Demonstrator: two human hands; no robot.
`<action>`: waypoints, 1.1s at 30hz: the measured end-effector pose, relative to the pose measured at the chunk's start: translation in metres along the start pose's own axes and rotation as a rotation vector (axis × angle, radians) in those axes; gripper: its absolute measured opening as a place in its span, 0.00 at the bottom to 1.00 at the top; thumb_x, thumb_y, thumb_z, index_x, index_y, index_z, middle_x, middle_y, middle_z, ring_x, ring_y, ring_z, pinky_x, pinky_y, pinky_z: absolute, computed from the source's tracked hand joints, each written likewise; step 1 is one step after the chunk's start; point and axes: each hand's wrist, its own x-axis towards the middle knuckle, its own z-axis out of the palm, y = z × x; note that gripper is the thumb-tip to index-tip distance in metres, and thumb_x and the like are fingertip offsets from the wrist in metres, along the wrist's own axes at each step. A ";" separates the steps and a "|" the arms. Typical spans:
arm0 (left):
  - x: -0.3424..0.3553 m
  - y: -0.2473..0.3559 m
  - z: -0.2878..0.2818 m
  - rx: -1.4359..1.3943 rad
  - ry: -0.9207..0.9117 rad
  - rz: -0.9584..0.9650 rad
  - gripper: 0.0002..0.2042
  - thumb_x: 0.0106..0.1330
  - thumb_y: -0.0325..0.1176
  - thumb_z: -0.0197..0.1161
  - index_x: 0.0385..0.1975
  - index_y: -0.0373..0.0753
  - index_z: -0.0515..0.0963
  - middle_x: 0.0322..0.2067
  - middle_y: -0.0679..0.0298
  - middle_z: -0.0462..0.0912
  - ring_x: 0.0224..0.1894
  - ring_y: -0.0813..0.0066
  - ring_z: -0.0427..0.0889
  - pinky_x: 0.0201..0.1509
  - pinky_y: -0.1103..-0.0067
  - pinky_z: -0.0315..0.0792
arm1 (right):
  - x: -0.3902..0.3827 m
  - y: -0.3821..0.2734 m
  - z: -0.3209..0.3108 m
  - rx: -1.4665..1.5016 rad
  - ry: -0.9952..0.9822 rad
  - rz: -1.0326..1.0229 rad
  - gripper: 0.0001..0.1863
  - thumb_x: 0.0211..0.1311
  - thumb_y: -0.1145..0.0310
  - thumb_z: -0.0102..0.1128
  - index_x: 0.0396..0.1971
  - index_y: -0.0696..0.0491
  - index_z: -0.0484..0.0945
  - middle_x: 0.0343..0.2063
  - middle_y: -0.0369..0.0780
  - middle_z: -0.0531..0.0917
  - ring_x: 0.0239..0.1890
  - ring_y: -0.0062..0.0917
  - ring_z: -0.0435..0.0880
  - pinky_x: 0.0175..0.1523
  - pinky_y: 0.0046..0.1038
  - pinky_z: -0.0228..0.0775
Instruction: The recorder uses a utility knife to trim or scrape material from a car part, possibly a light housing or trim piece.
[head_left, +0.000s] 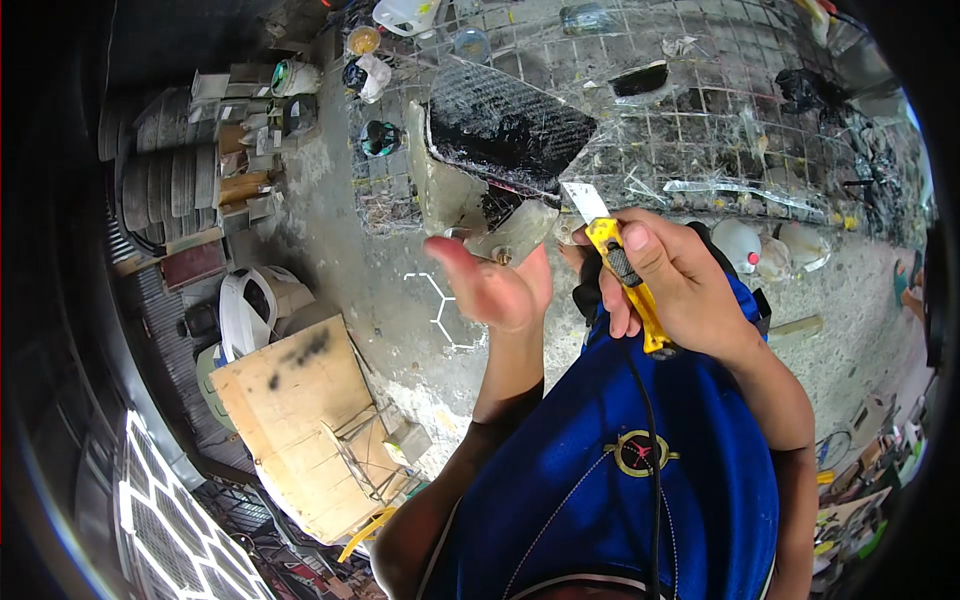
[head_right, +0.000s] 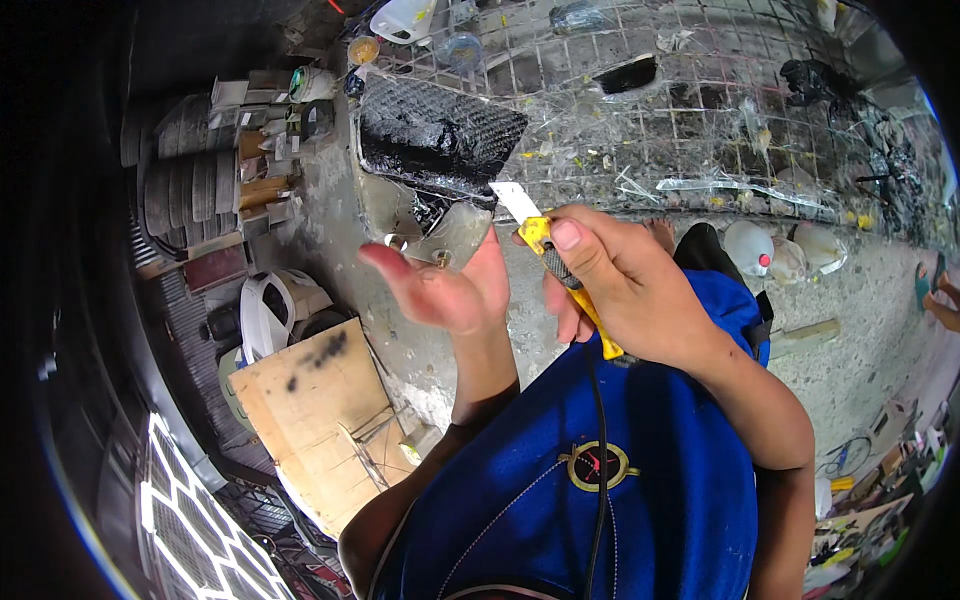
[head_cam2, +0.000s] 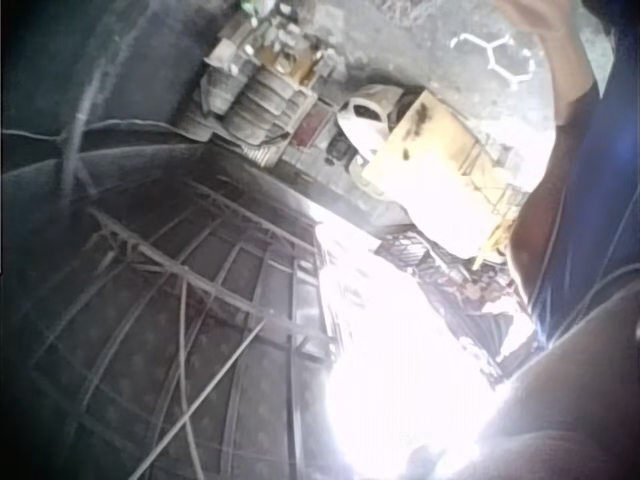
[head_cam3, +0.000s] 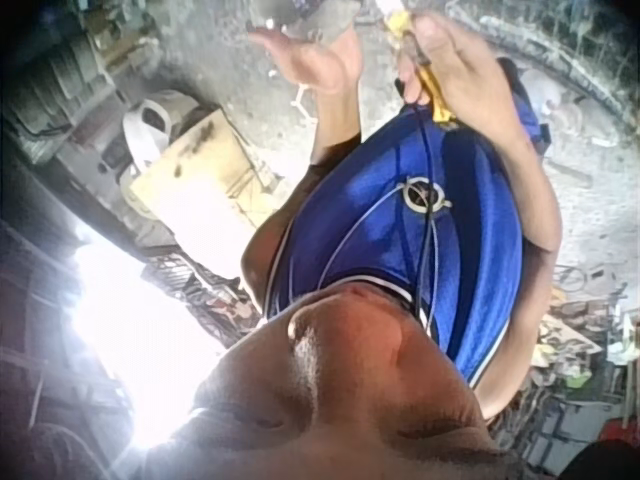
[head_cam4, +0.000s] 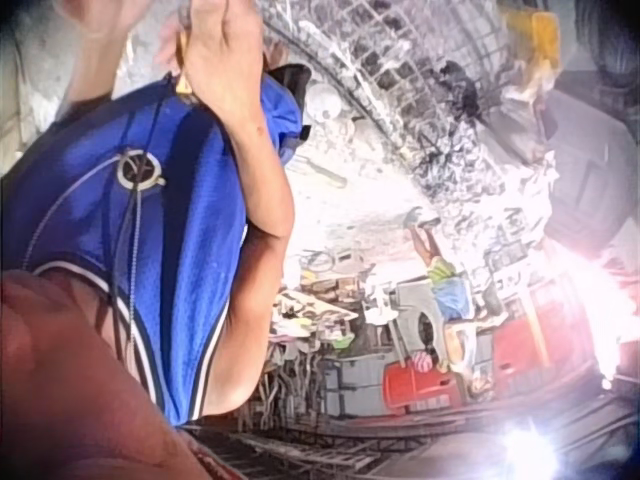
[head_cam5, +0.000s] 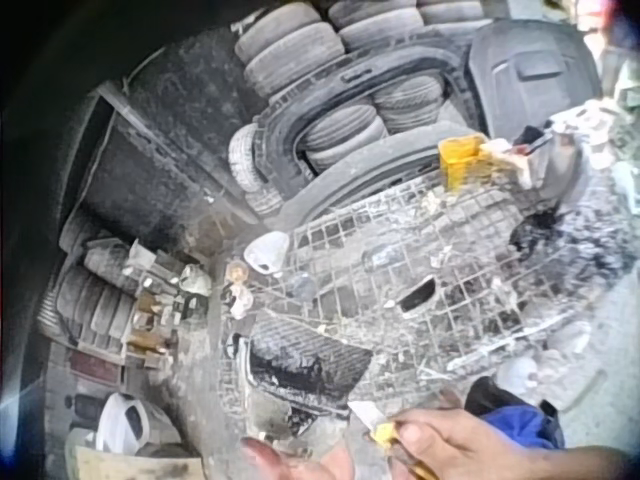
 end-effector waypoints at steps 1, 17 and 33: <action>0.000 0.000 -0.001 -0.042 0.024 -0.072 0.34 0.68 0.62 0.44 0.67 0.45 0.60 0.64 0.67 0.65 0.66 0.63 0.61 0.69 0.58 0.51 | 0.001 -0.002 0.001 0.041 0.005 0.017 0.24 0.75 0.51 0.36 0.42 0.58 0.72 0.22 0.37 0.77 0.18 0.17 0.78 0.22 0.17 0.68; 0.013 0.009 -0.013 -0.457 -0.243 -0.322 0.29 0.59 0.42 0.58 0.63 0.47 0.67 0.62 0.63 0.69 0.66 0.63 0.63 0.71 0.56 0.46 | 0.008 -0.006 0.004 -0.020 0.050 -0.003 0.23 0.75 0.52 0.36 0.39 0.57 0.71 0.18 0.36 0.74 0.14 0.16 0.73 0.20 0.17 0.65; 0.005 0.014 0.014 -0.332 -0.139 -0.081 0.34 0.64 0.71 0.35 0.45 0.51 0.80 0.43 0.69 0.84 0.49 0.49 0.79 0.58 0.51 0.68 | 0.008 -0.003 0.008 -0.282 0.154 -0.118 0.19 0.74 0.60 0.43 0.25 0.60 0.68 0.16 0.44 0.71 0.18 0.29 0.69 0.28 0.31 0.64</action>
